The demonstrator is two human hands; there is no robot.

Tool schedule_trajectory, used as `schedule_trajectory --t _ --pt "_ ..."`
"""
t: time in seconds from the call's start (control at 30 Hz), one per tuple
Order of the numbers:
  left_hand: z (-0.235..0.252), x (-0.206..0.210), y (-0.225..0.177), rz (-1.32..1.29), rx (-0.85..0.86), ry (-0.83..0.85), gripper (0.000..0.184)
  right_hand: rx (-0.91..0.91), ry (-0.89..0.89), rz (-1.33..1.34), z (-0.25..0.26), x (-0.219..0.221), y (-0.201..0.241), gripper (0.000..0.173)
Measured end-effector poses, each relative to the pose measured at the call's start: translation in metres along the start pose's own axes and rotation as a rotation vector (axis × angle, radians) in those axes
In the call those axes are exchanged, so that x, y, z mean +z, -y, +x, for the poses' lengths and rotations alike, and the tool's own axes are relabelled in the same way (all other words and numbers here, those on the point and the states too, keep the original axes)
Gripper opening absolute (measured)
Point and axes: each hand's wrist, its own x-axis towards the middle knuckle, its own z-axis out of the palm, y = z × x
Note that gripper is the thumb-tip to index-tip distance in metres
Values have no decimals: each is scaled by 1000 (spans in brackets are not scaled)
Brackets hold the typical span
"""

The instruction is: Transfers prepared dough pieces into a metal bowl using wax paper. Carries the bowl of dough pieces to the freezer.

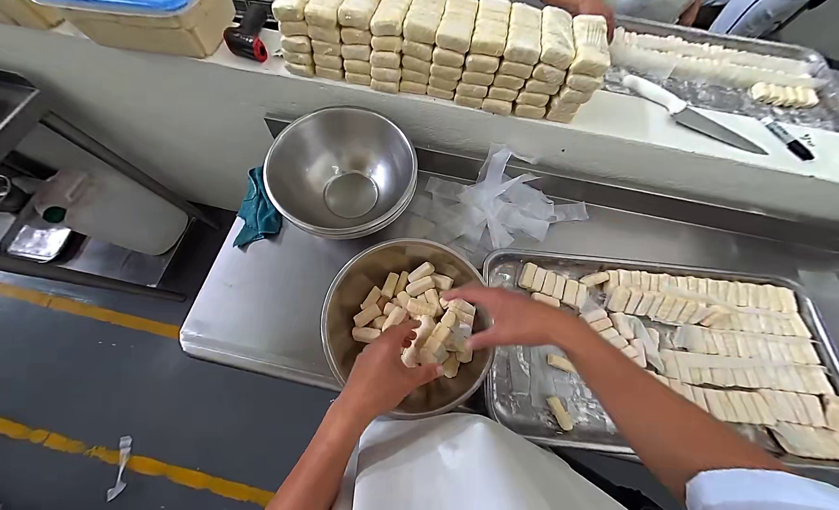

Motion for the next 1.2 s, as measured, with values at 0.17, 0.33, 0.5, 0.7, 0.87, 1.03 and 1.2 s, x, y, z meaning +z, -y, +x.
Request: schedule_trajectory --t 0.17,0.33,0.5,0.7,0.87,1.03,1.2 --pt "-1 19 16 -129 182 -248 35 -93 -298 168 -5 58 -19 31" --pt "-1 14 2 -534 331 -339 33 -64 -500 696 -9 81 13 35" --pt "-1 12 -2 -158 336 -578 34 0 -679 413 5 88 19 33" --pt "-6 -7 4 -414 366 -563 33 50 -637 354 -8 59 5 58" --pt "-9 -3 -5 -530 400 -264 34 -117 -389 466 -8 66 29 58" --pt "-3 5 -9 -301 409 -394 32 -92 -561 446 2 81 38 38" --pt "-2 9 -13 -180 411 -600 28 -85 -733 281 2 85 36 36"
